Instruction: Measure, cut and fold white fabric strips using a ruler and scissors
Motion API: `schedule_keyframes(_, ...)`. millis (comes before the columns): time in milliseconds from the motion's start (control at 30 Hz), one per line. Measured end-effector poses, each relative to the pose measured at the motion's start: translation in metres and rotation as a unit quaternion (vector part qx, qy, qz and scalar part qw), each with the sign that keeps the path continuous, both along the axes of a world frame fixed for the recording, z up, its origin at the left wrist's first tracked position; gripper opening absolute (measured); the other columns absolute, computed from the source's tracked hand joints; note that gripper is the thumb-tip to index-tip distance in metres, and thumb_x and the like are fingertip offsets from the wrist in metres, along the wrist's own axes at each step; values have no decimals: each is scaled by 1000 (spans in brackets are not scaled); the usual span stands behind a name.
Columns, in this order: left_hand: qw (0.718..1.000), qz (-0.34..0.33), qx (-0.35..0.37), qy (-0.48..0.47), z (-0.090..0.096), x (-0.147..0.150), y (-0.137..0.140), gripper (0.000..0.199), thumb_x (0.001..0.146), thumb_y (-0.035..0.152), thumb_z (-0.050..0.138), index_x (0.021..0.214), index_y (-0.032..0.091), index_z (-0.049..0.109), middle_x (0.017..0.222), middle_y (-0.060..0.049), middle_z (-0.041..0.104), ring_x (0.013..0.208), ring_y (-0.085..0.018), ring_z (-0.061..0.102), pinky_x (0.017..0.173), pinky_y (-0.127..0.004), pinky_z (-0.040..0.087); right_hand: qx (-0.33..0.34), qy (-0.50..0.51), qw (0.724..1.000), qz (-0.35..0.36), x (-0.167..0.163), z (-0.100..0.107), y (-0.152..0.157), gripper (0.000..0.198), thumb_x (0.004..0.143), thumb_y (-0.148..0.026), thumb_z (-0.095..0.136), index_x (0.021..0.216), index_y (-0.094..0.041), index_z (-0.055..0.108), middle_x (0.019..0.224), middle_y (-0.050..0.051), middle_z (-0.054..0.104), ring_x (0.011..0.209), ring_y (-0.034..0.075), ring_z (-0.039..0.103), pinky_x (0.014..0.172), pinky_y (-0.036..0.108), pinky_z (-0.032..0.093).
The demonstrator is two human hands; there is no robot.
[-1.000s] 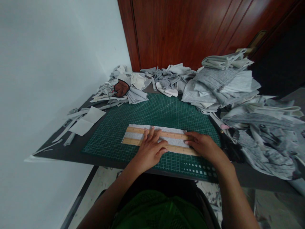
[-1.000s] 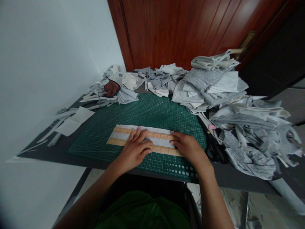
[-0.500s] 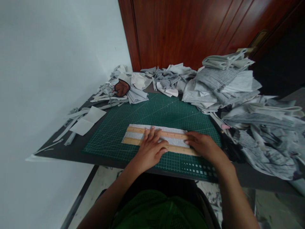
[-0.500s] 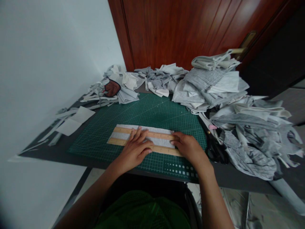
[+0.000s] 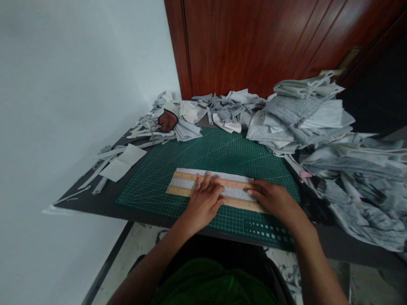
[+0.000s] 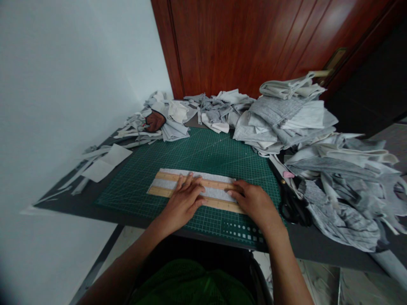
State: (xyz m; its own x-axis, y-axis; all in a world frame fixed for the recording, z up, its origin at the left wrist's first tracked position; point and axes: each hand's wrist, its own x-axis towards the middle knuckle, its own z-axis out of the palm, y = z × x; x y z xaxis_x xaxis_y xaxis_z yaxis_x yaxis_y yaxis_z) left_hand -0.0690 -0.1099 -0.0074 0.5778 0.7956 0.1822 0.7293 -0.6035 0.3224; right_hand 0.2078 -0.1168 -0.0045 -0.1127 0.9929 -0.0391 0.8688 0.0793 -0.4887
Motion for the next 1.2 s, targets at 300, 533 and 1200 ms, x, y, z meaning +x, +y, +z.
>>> schedule_keyframes(300,998,41,41,18,-13,5,0,60,106,39,50,155,8,32,166,-24,34,159,-37,17,129,-60,20,52,-259,964,-42,-42,25,-11,28,106,-36,50,102,-24,74,93,8,81,79,25,77,61,29,45)
schedule_keyframes(533,997,51,34,50,-11,8,-1,61,105,40,52,152,4,39,165,-27,32,159,-39,15,130,-59,20,78,-299,951,-9,-45,23,-10,30,107,-34,49,100,-22,75,89,10,78,75,26,76,61,31,44)
schedule_keyframes(1200,998,65,14,5,-5,8,-3,54,102,36,55,148,10,44,157,-22,44,155,-40,30,129,-61,24,10,-176,982,-69,-16,7,-10,25,105,-41,50,112,-28,71,101,8,84,87,32,80,62,34,51)
